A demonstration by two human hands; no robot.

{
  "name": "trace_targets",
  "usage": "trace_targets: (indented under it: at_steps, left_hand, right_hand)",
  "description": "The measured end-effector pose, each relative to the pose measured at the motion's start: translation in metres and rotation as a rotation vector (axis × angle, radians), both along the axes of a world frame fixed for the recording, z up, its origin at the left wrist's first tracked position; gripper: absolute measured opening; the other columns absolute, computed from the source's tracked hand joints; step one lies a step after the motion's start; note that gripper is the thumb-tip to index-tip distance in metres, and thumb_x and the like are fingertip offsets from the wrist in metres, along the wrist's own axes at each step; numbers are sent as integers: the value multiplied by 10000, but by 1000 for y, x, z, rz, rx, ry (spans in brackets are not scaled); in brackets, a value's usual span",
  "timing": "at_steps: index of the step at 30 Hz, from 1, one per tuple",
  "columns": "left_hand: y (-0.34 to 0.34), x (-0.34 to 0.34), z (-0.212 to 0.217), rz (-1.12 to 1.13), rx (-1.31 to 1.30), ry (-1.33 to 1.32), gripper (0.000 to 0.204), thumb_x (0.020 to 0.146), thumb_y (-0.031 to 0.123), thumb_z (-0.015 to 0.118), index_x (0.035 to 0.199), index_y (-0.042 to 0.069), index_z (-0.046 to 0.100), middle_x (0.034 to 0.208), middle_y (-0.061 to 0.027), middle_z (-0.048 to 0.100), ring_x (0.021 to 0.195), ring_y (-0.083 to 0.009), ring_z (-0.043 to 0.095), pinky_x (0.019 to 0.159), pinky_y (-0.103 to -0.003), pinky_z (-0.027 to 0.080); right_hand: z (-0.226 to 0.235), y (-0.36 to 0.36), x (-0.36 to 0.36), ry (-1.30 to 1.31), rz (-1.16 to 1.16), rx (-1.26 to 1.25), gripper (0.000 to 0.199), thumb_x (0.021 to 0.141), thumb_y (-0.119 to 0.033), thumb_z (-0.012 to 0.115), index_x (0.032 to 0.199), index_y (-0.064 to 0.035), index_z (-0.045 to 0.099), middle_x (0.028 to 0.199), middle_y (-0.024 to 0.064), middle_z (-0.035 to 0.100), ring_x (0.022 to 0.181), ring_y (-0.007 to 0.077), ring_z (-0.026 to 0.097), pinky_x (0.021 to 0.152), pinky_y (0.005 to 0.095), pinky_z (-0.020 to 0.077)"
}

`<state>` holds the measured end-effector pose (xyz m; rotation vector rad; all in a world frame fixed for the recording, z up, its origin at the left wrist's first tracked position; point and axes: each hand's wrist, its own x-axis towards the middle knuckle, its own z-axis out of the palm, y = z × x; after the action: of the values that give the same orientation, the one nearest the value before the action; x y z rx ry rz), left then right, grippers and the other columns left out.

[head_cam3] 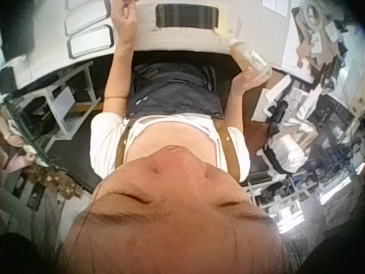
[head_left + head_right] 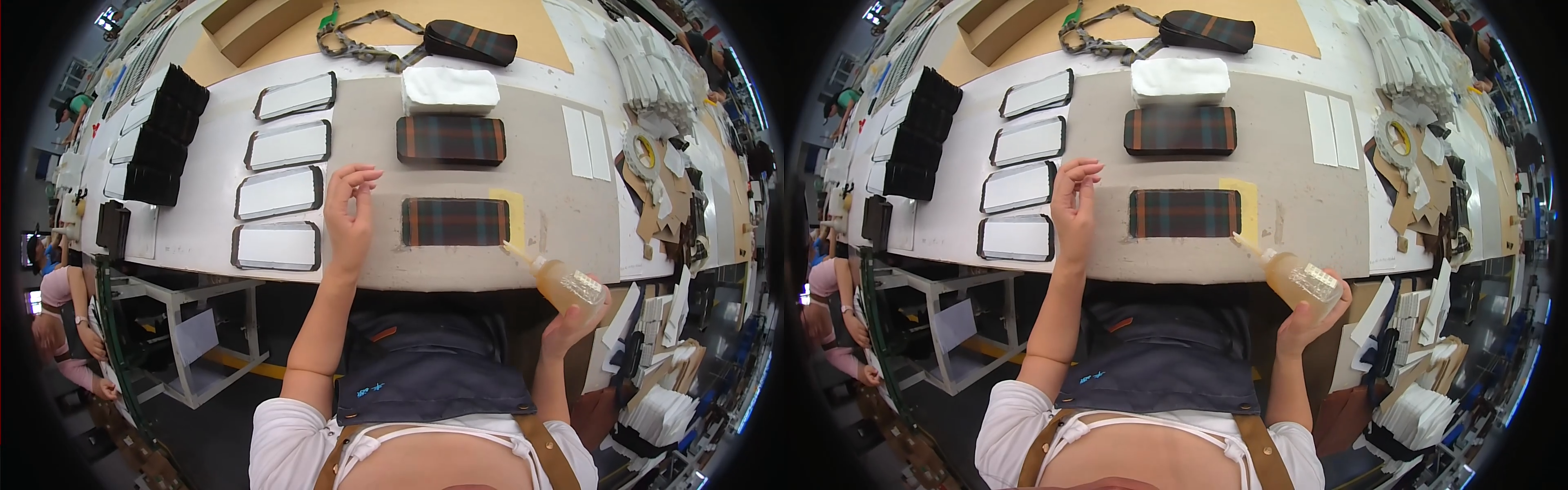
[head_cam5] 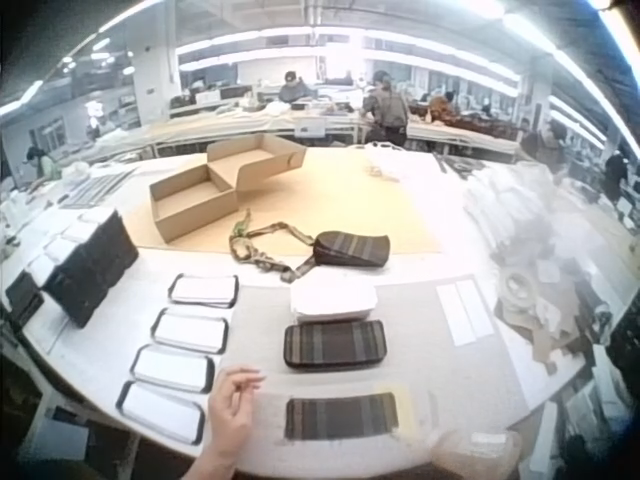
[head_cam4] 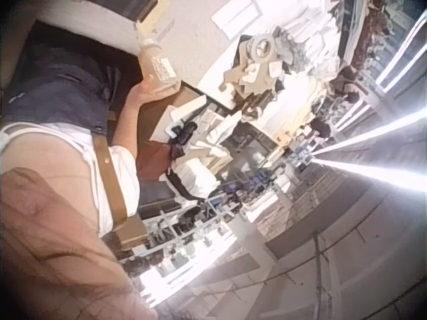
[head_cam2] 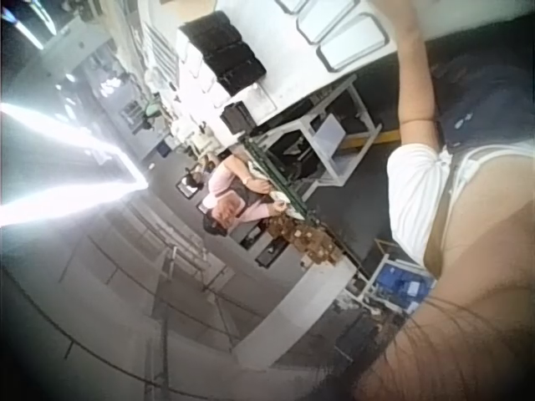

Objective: The recorder is applying glue and lining to leather components to assemble cases.

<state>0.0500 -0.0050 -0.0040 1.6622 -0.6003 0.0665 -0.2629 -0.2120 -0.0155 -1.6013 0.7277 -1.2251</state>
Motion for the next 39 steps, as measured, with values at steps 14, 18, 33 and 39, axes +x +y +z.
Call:
trace_targets:
  at_steps: [14,18,33,39]
  left_hand:
    - [2,1,-1,3,-18,11,176,1036,-7,530,1112,0,689,1228,-86,634,1009,-143,608,917,-281,498]
    - [0,2,-2,24,-48,-17,188,1002,-31,547,1086,25,705,1183,-81,654,934,-160,628,836,-283,506]
    - [3,-3,-2,-5,-60,21,180,1034,-16,524,1103,0,689,1223,-86,633,997,-143,605,918,-285,496]
    - [-4,1,8,-28,-66,-24,199,1003,-56,528,1085,13,696,1190,-93,645,977,-165,625,868,-286,517]
  right_hand:
    - [-4,36,33,-18,217,-225,755,864,-537,787,1276,-74,356,1219,175,505,1101,292,590,982,457,512]
    - [-11,44,47,-74,338,-243,744,825,-432,850,1257,-97,346,1202,176,495,1084,317,625,964,489,560]
    - [-9,25,82,-193,102,73,892,996,-713,485,1497,12,344,1465,223,480,1339,364,521,1142,517,419]
    - [-51,-153,-21,370,-548,-103,696,1140,-487,278,1553,68,353,1610,221,389,1492,319,379,1258,394,242]
